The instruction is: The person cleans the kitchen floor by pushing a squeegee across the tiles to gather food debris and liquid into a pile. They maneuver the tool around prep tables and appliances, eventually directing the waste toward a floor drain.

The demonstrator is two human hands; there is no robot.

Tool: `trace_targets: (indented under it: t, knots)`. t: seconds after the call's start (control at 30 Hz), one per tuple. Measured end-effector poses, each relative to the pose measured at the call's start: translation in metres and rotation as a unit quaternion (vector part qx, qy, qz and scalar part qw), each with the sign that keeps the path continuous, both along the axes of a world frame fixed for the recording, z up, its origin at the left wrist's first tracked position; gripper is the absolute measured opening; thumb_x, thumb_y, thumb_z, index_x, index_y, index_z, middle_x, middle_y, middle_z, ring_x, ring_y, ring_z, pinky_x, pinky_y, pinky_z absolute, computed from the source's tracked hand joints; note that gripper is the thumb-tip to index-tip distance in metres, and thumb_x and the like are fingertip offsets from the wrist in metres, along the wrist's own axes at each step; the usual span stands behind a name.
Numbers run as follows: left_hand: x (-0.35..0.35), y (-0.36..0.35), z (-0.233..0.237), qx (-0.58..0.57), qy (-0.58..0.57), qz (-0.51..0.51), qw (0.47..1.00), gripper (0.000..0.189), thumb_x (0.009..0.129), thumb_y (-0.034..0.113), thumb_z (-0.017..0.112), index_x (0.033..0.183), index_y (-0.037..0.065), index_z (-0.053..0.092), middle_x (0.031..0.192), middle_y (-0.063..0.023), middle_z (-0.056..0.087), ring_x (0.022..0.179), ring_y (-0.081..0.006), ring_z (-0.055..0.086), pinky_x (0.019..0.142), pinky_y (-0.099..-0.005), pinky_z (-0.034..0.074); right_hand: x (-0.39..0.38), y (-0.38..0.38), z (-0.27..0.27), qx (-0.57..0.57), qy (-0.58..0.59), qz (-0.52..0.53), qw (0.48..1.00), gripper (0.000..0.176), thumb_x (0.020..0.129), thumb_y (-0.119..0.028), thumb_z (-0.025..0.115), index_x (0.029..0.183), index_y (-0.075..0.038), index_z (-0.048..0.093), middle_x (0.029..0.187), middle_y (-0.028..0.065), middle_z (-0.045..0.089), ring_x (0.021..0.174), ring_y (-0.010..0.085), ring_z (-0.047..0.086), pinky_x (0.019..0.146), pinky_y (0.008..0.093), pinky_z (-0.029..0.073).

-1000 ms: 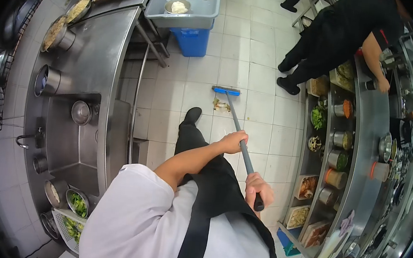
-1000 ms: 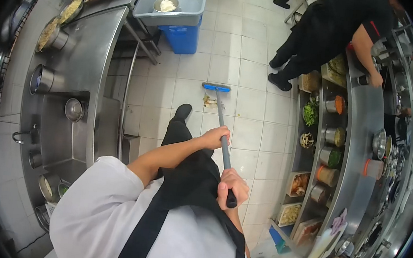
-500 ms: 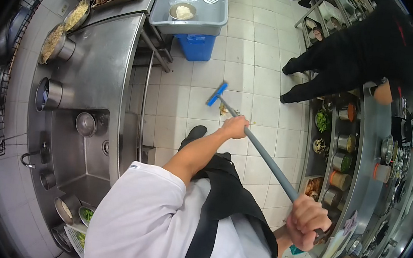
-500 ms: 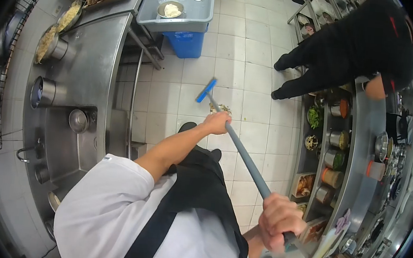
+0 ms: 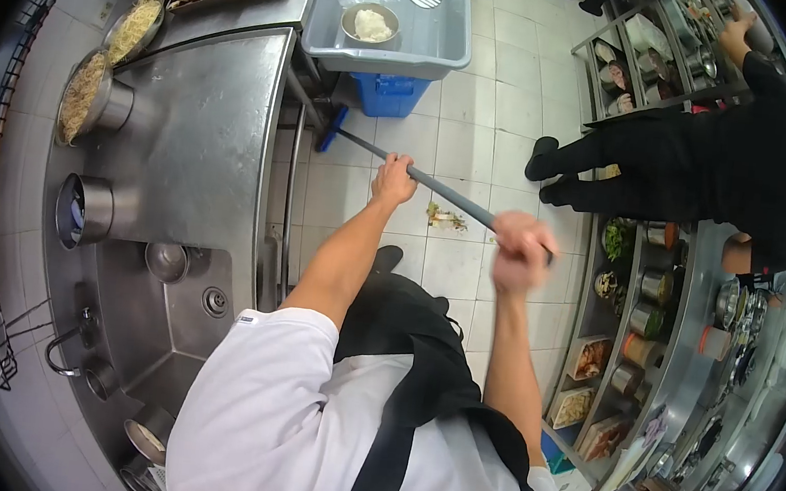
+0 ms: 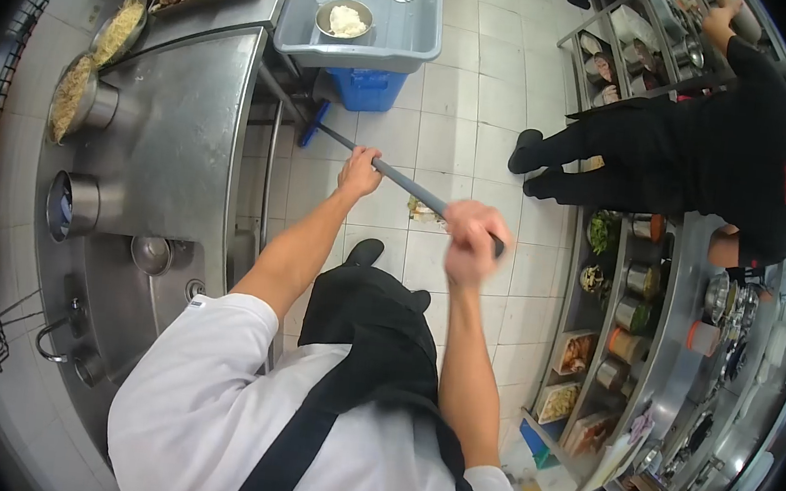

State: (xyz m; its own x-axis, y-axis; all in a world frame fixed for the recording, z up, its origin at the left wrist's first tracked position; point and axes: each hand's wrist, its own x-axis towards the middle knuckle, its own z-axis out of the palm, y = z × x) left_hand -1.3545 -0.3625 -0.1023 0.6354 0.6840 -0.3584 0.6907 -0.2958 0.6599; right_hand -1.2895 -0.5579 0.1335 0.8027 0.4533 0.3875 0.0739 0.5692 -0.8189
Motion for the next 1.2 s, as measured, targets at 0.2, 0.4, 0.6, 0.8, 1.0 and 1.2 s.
trace_targets:
  t: [0.2, 0.4, 0.6, 0.8, 1.0, 1.2]
  knots:
    - [0.006, -0.015, 0.002, -0.047, 0.142, -0.173, 0.974, 0.052, 0.090, 0.042, 0.073, 0.134, 0.019, 0.061, 0.156, -0.0150, 0.045, 0.130, -0.0417, 0.057, 0.103, -0.0540, 0.051, -0.025, -0.025, 0.013, -0.087, 0.158, -0.177, 0.968, 0.026, 0.094, -0.010, 0.056, 0.071, -0.005, 0.045, 0.062, 0.0073, 0.045, 0.060, 0.0211, 0.042, 0.070, 0.0454, 0.046]
    - [-0.014, -0.076, 0.031, -0.051, 0.112, -0.361, 0.924, 0.027, 0.076, 0.024, 0.070, 0.097, 0.009, 0.079, 0.105, -0.0197, 0.075, 0.103, -0.0383, 0.072, 0.088, -0.0487, 0.058, -0.067, -0.094, 0.093, -0.127, 0.069, -0.114, 0.983, 0.028, 0.091, -0.013, 0.062, 0.069, -0.005, 0.045, 0.062, 0.0077, 0.048, 0.059, 0.0222, 0.046, 0.071, 0.0455, 0.046]
    - [-0.007, -0.040, 0.083, 0.006, 0.109, -0.500, 0.859, 0.024, 0.073, 0.021, 0.070, 0.092, 0.010, 0.079, 0.100, -0.0171, 0.076, 0.098, -0.0348, 0.074, 0.081, -0.0483, 0.060, -0.062, -0.096, 0.155, -0.135, -0.014, 0.157, 0.978, 0.030, 0.081, -0.015, 0.069, 0.059, -0.006, 0.051, 0.054, 0.0077, 0.056, 0.052, 0.0226, 0.052, 0.069, 0.0435, 0.043]
    - [0.012, 0.072, 0.069, 0.080, 0.115, -0.579, 0.803, 0.023, 0.077, 0.029, 0.075, 0.096, 0.017, 0.079, 0.097, -0.0121, 0.077, 0.095, -0.0348, 0.073, 0.078, -0.0485, 0.059, -0.118, -0.020, 0.126, -0.165, -0.046, 0.015, 0.985, 0.022, 0.092, -0.013, 0.062, 0.074, -0.003, 0.055, 0.073, 0.0096, 0.059, 0.069, 0.0227, 0.057, 0.088, 0.0514, 0.047]
    - [-0.057, 0.126, -0.076, 0.118, 0.050, -0.305, 0.944, 0.021, 0.084, 0.018, 0.073, 0.105, 0.018, 0.070, 0.124, -0.0128, 0.067, 0.113, -0.0368, 0.066, 0.088, -0.0496, 0.055, -0.152, 0.069, 0.035, -0.207, -0.194, 0.136, 0.949, 0.020, 0.082, -0.001, 0.064, 0.070, -0.003, 0.048, 0.071, 0.0101, 0.047, 0.071, 0.0287, 0.050, 0.090, 0.0449, 0.047]
    - [-0.102, 0.013, -0.052, -0.015, -0.126, -0.216, 0.968, 0.019, 0.086, 0.022, 0.077, 0.099, 0.013, 0.067, 0.114, -0.0150, 0.065, 0.113, -0.0376, 0.063, 0.093, -0.0469, 0.053, -0.140, 0.004, 0.096, -0.241, -0.166, 0.175, 0.940, 0.017, 0.072, -0.001, 0.061, 0.063, -0.002, 0.047, 0.064, 0.0107, 0.046, 0.060, 0.0305, 0.047, 0.069, 0.0425, 0.044]
